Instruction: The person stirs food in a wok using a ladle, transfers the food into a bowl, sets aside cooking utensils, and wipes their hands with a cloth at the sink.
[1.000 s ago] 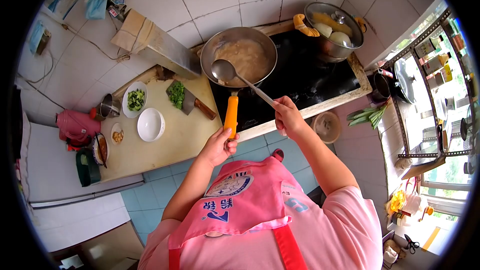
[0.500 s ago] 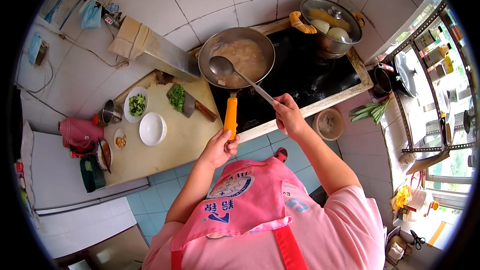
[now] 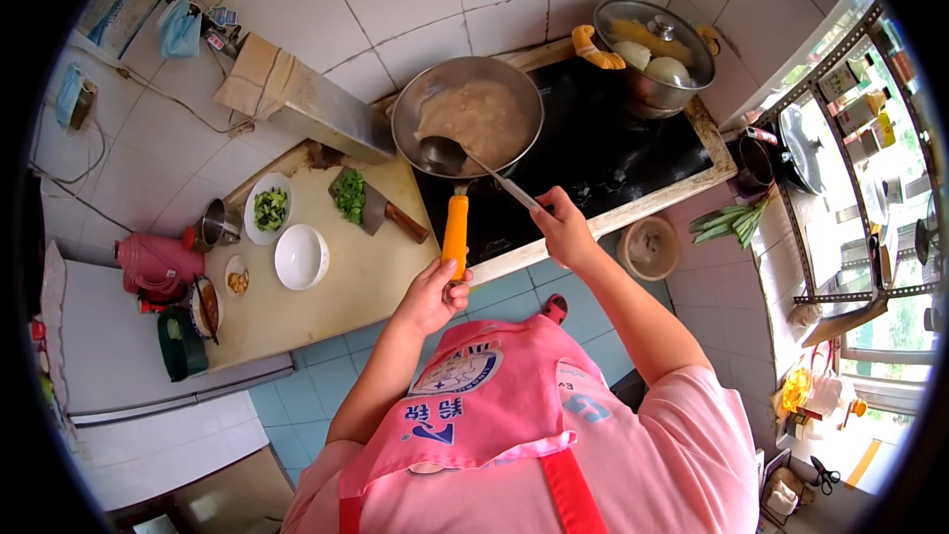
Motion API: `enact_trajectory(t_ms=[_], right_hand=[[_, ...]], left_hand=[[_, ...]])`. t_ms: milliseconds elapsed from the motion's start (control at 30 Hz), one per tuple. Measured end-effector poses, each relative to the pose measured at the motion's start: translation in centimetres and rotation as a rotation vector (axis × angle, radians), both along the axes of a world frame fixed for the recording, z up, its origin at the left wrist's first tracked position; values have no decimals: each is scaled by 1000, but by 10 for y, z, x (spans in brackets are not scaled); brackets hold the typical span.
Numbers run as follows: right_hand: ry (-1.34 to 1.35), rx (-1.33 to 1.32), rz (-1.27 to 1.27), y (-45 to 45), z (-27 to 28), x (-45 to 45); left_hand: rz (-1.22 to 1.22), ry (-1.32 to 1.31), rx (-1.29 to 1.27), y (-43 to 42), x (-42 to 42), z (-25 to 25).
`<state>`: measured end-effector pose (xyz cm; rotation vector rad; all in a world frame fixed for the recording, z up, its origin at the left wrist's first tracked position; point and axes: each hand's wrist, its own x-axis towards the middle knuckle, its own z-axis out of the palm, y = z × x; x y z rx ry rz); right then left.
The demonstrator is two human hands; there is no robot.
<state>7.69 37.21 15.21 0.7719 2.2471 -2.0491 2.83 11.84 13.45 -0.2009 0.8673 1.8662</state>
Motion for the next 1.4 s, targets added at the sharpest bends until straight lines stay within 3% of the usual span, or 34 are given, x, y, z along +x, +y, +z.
enact_trajectory(t_ms=[67,133,367,567,767,933,1000,1100,1233,1400], right_hand=[[10,137,-3,3,-15,-9],[192,424,-49,0,-18,-19],[196,362,-119,13,8,-39],[390,700,-114,35,0,-79],[394,740,-40,29,-27,-100],[393,804,203,20,4,-73],[430,1012,322,25,25,-57],[396,1079,283,28,53,-34],[474,1005,101,21,44,-10],[297,858,9,-3,15,2]], left_hand=[[4,-2,6,0,0,1],[3,-1,4,1,-1,4],[16,10,11,0,0,5],[9,15,-3,-2,0,2],[19,6,-28,-2,1,3],[23,6,-60,-2,2,8],[20,12,-53,-3,1,7],[0,29,-54,-5,-1,0],[-21,53,-49,-7,0,4],[-8,131,-19,-12,5,3]])
